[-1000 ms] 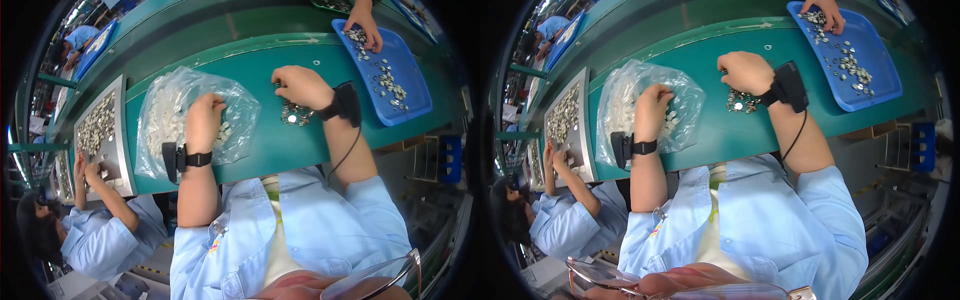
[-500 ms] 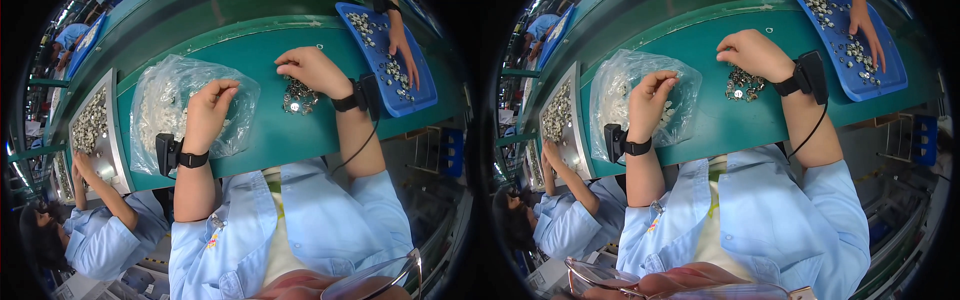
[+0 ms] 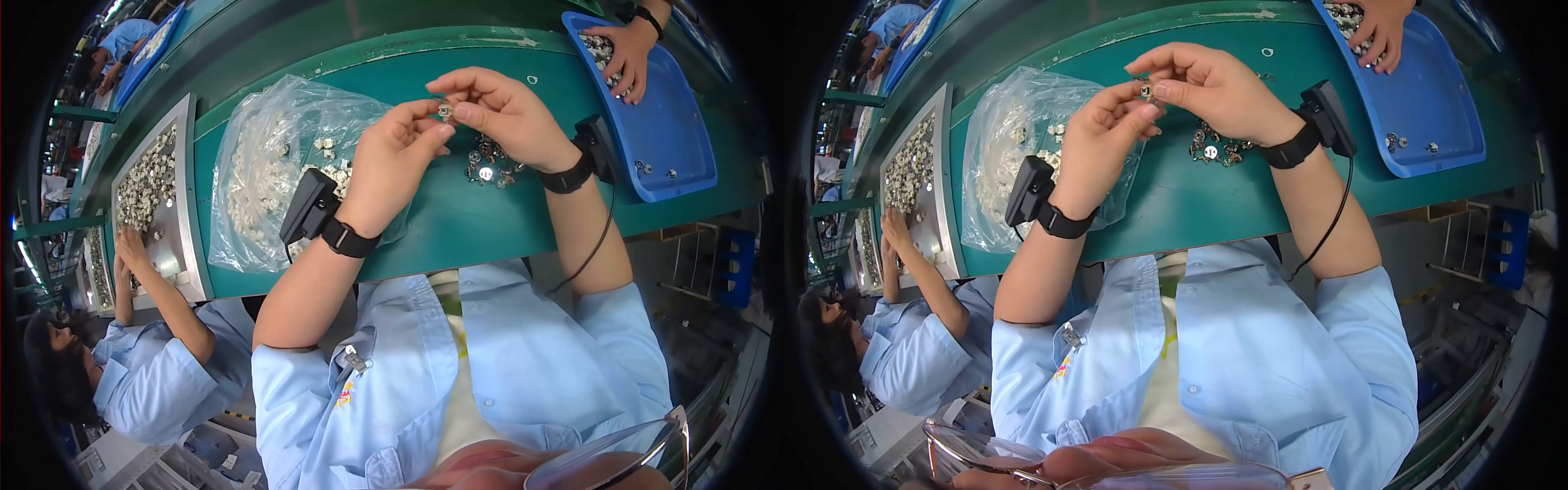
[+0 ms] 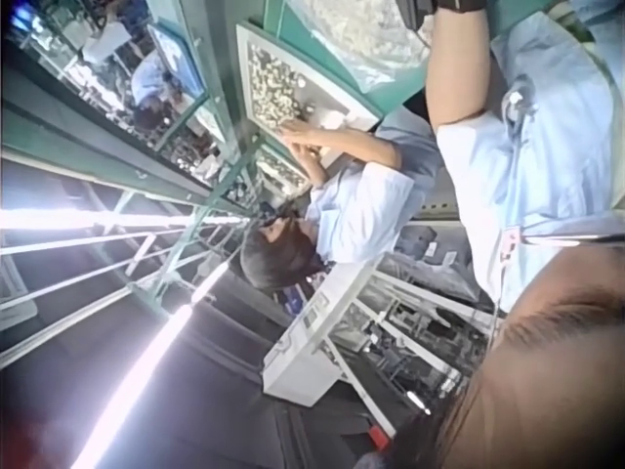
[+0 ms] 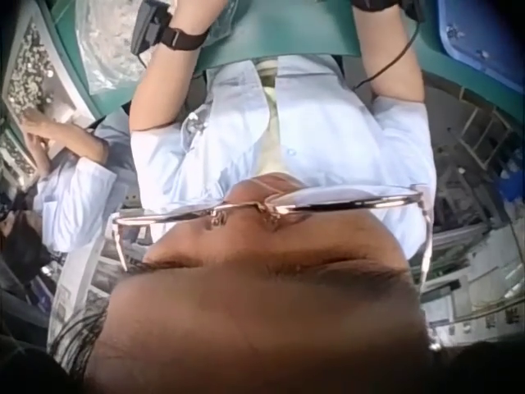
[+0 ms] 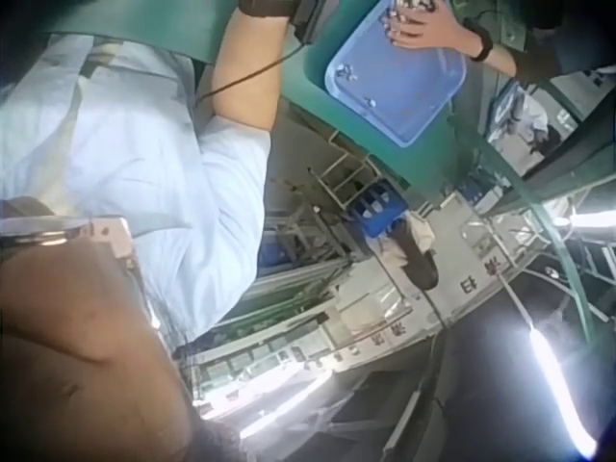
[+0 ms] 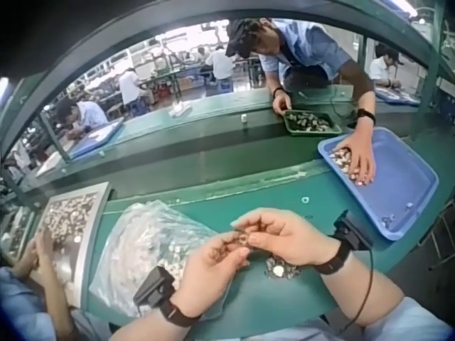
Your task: Sorting and inspecting small electronic or mechanical components at a factory workbench.
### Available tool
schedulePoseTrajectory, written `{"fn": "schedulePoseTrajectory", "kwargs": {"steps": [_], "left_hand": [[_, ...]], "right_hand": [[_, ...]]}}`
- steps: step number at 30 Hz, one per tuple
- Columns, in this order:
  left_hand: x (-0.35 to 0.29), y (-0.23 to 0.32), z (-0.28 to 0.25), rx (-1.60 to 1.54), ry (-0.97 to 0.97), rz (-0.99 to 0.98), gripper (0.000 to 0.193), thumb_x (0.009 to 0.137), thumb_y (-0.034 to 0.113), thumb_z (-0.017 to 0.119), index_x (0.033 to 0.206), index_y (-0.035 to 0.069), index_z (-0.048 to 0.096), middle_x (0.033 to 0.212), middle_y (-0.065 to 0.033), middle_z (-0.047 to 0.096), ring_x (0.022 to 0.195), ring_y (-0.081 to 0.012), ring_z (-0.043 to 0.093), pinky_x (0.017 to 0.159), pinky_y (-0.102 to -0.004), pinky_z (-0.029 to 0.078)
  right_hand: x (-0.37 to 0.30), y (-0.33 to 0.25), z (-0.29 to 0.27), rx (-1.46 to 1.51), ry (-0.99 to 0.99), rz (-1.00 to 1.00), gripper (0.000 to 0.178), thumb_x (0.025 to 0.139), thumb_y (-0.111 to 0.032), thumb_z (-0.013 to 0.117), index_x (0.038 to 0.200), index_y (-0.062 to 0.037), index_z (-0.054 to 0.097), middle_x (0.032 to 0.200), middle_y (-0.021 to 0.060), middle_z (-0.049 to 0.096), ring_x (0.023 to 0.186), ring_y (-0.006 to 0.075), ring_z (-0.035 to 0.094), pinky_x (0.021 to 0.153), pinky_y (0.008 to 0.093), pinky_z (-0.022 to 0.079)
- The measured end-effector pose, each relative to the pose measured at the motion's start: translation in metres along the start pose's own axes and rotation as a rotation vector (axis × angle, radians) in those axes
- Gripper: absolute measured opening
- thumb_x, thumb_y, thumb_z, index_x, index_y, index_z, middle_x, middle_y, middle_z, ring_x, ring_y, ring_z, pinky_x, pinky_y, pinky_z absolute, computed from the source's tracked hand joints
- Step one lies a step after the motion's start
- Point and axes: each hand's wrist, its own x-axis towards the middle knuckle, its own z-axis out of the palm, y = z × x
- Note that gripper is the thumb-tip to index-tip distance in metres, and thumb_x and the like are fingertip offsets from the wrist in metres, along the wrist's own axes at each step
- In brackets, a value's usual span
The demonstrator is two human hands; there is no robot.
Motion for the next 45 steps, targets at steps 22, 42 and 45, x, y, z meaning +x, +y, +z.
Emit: {"fn": "schedulePoseTrajectory", "kwargs": {"steps": [22, 42, 45], "left_hand": [[-0.003, -0.009, -0.024, -0.237, -0.152, 0.015, 0.023, 0.088, 0.012, 0.055, 0.108, 0.002, 0.057, 0.089, -0.0042, 0.062, 0.074, -0.0085, 0.056, 0.067, -0.0188, 0.045], [-0.004, -0.01, -0.012, -0.025, 0.058, 0.273, 0.026, 0.08, -0.001, 0.061, 0.105, 0.001, 0.054, 0.087, -0.0046, 0.06, 0.074, -0.0085, 0.057, 0.066, -0.0204, 0.047], [-0.006, -0.008, -0.015, 0.017, 0.004, 0.222, 0.021, 0.083, 0.003, 0.059, 0.104, 0.0, 0.056, 0.084, -0.0041, 0.06, 0.071, -0.0072, 0.055, 0.064, -0.0186, 0.045]], "right_hand": [[0.0, 0.004, 0.024, -0.611, 0.167, -0.401, 0.019, 0.077, -0.003, 0.063, 0.096, -0.0052, 0.065, 0.078, 0.0042, 0.059, 0.069, 0.014, 0.056, 0.064, 0.0255, 0.042], [-0.005, 0.003, 0.031, 0.064, 0.275, 0.037, 0.005, 0.086, -0.005, 0.055, 0.083, -0.0012, 0.055, 0.082, -0.001, 0.055, 0.073, 0.0027, 0.05, 0.063, 0.0169, 0.041], [-0.006, 0.004, 0.032, 0.007, 0.241, 0.01, 0.006, 0.086, -0.007, 0.056, 0.083, -0.0015, 0.055, 0.079, -0.0022, 0.054, 0.07, 0.0014, 0.047, 0.06, 0.0163, 0.038]]}}
